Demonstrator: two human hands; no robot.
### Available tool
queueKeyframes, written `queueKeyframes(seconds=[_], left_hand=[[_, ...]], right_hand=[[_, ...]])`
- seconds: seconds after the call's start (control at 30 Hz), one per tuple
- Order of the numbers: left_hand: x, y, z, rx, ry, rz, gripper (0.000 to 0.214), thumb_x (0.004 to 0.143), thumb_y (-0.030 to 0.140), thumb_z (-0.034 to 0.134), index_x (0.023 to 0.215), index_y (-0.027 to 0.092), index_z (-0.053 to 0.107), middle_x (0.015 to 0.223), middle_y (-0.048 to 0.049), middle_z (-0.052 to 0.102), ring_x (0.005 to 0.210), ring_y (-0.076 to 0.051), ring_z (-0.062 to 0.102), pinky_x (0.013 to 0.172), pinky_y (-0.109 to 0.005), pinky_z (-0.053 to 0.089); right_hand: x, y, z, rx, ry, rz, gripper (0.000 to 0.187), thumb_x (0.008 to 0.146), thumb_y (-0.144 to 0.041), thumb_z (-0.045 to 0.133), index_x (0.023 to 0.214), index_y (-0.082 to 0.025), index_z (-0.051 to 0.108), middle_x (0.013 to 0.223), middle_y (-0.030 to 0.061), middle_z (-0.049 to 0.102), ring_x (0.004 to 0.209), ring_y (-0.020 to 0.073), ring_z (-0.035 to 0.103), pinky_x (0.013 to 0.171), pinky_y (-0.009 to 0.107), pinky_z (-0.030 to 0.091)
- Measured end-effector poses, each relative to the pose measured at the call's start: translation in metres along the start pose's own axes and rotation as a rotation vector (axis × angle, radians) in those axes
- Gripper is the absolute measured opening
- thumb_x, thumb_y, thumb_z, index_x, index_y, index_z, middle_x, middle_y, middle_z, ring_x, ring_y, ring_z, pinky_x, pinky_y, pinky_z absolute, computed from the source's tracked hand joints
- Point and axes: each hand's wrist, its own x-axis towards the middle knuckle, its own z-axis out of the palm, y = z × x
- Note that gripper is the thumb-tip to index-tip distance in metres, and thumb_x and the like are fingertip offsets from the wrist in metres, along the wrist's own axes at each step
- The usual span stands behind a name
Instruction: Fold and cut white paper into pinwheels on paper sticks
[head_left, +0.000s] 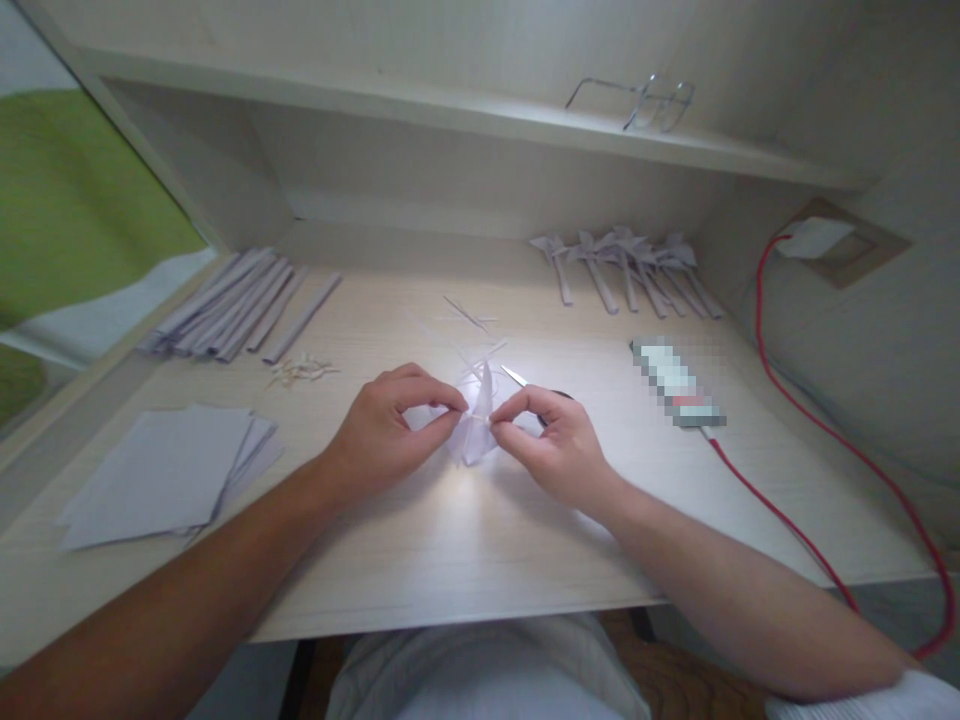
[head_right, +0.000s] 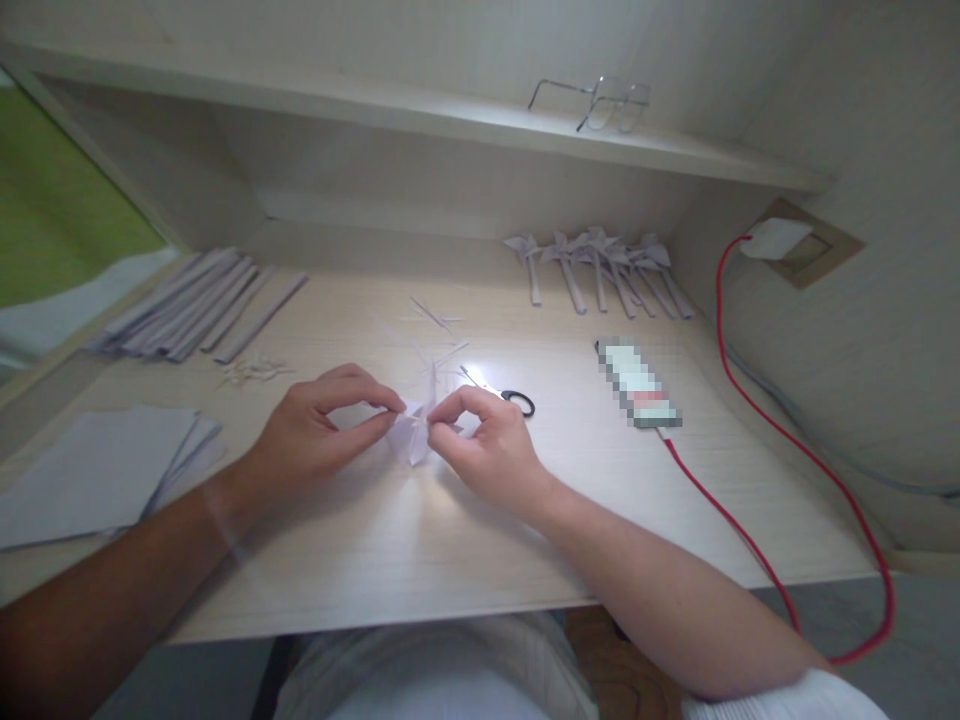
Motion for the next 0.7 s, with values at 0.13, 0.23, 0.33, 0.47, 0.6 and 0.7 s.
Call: queueKeyframes(seconds=[0.13, 0.23, 0.33, 0.47, 0.6, 0.7], left_hand=[[-0.0005, 0.0007, 0.0, 0.003, -0.001, 0.001, 0.011, 0.08, 0.018, 0.069, 0.083, 0.024, 0.078, 0.08, -0.0005, 0.072, 0.078, -0.018, 0.067, 0.075, -0.03, 0.05], [-0.0003, 0.0014, -0.0004, 0.008, -0.013, -0.005, 0.012, 0.079, 0.017, 0.069, 0.082, 0.025, 0.077, 0.079, -0.0004, 0.072, 0.078, -0.018, 0.067, 0.076, -0.031, 0.051], [-0.0001, 0.0016, -0.0007, 0.009, -0.026, 0.008, 0.014, 0.078, 0.015, 0.068, 0.082, 0.024, 0.077, 0.079, -0.0007, 0.071, 0.079, -0.018, 0.066, 0.076, -0.031, 0.05], [-0.0001, 0.0006, -0.0007, 0.006, -0.038, 0.03, 0.016, 0.076, 0.012, 0.068, 0.081, 0.024, 0.077, 0.079, -0.0007, 0.07, 0.079, -0.018, 0.066, 0.076, -0.031, 0.05], [-0.0003, 0.0, -0.0009, 0.011, -0.047, 0.03, 0.016, 0.077, 0.011, 0.067, 0.081, 0.023, 0.077, 0.079, -0.0011, 0.07, 0.079, -0.018, 0.066, 0.076, -0.031, 0.05], [-0.0003, 0.0005, -0.0016, 0.009, -0.05, 0.042, 0.015, 0.077, 0.012, 0.068, 0.081, 0.023, 0.076, 0.079, -0.0012, 0.07, 0.079, -0.018, 0.066, 0.076, -0.031, 0.049]], right_hand=[[-0.0002, -0.0013, -0.0009, 0.007, -0.013, -0.001, 0.014, 0.078, -0.009, 0.068, 0.076, -0.022, 0.072, 0.074, -0.0031, 0.071, 0.073, 0.0158, 0.063, 0.073, 0.028, 0.046], [-0.0003, -0.0015, -0.0015, 0.004, -0.033, -0.004, 0.014, 0.078, -0.009, 0.066, 0.076, -0.022, 0.071, 0.074, -0.0029, 0.071, 0.072, 0.0163, 0.064, 0.073, 0.029, 0.047], [-0.0001, -0.0006, -0.0016, 0.005, -0.056, -0.018, 0.015, 0.078, -0.009, 0.065, 0.078, -0.022, 0.072, 0.076, -0.0022, 0.072, 0.075, 0.0168, 0.066, 0.076, 0.029, 0.048], [0.0001, 0.0005, -0.001, 0.013, -0.059, -0.038, 0.017, 0.08, -0.008, 0.064, 0.083, -0.021, 0.074, 0.081, -0.0006, 0.074, 0.081, 0.0173, 0.068, 0.081, 0.029, 0.049], [0.0003, 0.0009, -0.0003, 0.019, -0.05, -0.045, 0.017, 0.082, -0.009, 0.064, 0.085, -0.021, 0.074, 0.084, 0.0001, 0.074, 0.083, 0.0177, 0.068, 0.082, 0.03, 0.049], [0.0006, 0.0019, 0.0001, 0.032, -0.056, -0.022, 0.016, 0.085, -0.011, 0.063, 0.088, -0.022, 0.074, 0.086, 0.0004, 0.074, 0.085, 0.0181, 0.068, 0.082, 0.031, 0.049]])
